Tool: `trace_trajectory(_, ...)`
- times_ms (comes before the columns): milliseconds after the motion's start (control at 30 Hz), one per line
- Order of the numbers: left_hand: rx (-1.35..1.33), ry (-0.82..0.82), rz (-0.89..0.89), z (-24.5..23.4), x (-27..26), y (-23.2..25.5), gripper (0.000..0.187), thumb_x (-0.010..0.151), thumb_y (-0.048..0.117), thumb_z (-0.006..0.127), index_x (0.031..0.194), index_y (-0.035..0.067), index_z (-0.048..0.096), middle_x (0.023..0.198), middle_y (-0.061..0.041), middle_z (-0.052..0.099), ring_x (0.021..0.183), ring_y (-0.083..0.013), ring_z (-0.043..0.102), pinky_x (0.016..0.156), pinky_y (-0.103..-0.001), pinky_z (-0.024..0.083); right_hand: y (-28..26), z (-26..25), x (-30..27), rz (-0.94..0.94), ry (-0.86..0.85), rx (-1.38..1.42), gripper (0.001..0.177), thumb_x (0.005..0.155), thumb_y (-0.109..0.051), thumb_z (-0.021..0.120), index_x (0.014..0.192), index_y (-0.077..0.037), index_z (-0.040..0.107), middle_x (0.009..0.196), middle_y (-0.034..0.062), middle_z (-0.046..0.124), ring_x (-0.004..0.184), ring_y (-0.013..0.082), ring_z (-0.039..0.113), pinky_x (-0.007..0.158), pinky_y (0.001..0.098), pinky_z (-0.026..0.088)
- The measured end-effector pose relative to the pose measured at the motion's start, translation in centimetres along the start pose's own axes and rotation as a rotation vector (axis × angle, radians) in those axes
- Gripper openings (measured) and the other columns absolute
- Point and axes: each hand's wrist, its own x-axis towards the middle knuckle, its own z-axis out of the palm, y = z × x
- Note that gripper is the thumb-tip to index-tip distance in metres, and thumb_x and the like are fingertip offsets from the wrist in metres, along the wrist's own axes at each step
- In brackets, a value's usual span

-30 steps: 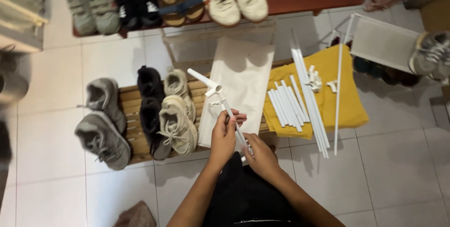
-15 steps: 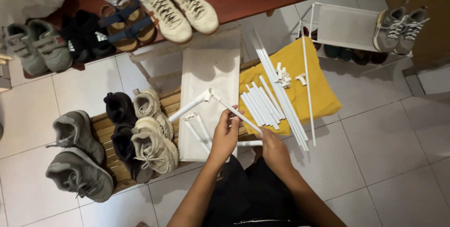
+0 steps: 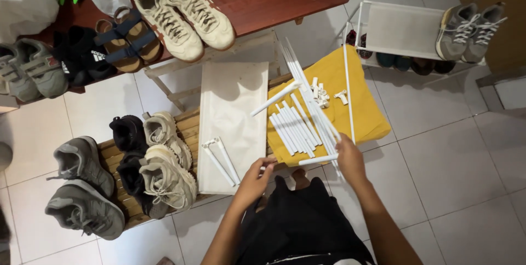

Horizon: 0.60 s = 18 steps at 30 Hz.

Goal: Tying a shoelace and then assembling a plastic shoe rack by connecting tubes and joints

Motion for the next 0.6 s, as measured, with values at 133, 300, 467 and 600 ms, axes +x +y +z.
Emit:
trace_trajectory(133,0.088,0.046,-0.109,0.5,-0.1,-2.1,0.03,0.103,0.027,0.06,0.127,0.013,0.069,0.121,-0.021,0.07,0.107,-0.0404,0.073,0.091,-0.049,0.061,7.0,-0.6,4.3,0.022,-0.03,-0.04,0.037,0.103,-0.006,0.043,0.135,-0.012,0.061,0.088,0.0135,0.07,0.092,0.0383,0.071,0.087,0.051,0.053)
trace_trajectory(300,0.257,0.084,-0.206,1.3,-0.6,-4.0,0.03,0.103,0.032,0.058,0.126,0.016,0.069,0.12,-0.017,0.071,0.107,-0.0364,0.074,0.088,-0.047,0.061,11.4,-1.6,9.6,0.09,-0.09,0.053,0.03,0.108,-0.007,0.044,0.132,-0.007,0.063,0.085,0.0146,0.071,0.077,0.0322,0.073,0.072,0.0423,0.056)
trace_trajectory(467,0.271,0.03,-0.317,3.1,-0.8,-7.7,0.029,0.101,0.034,0.051,0.117,0.016,0.067,0.12,-0.004,0.07,0.104,-0.0208,0.069,0.094,-0.034,0.051,16.3,0.0,13.7,0.164,-0.127,0.215,0.027,0.11,-0.019,0.04,0.121,-0.008,0.062,0.083,0.0069,0.068,0.062,0.0211,0.068,0.068,0.0324,0.051)
trace_trajectory(600,0.224,0.029,-0.396,4.2,-1.8,-5.5,0.029,0.102,0.034,0.049,0.116,0.015,0.066,0.119,-0.003,0.07,0.105,-0.0188,0.068,0.093,-0.034,0.05,16.1,-0.4,15.2,0.307,-0.192,0.291,0.028,0.111,-0.019,0.042,0.125,-0.008,0.064,0.087,0.0085,0.068,0.067,0.0231,0.069,0.069,0.0319,0.051)
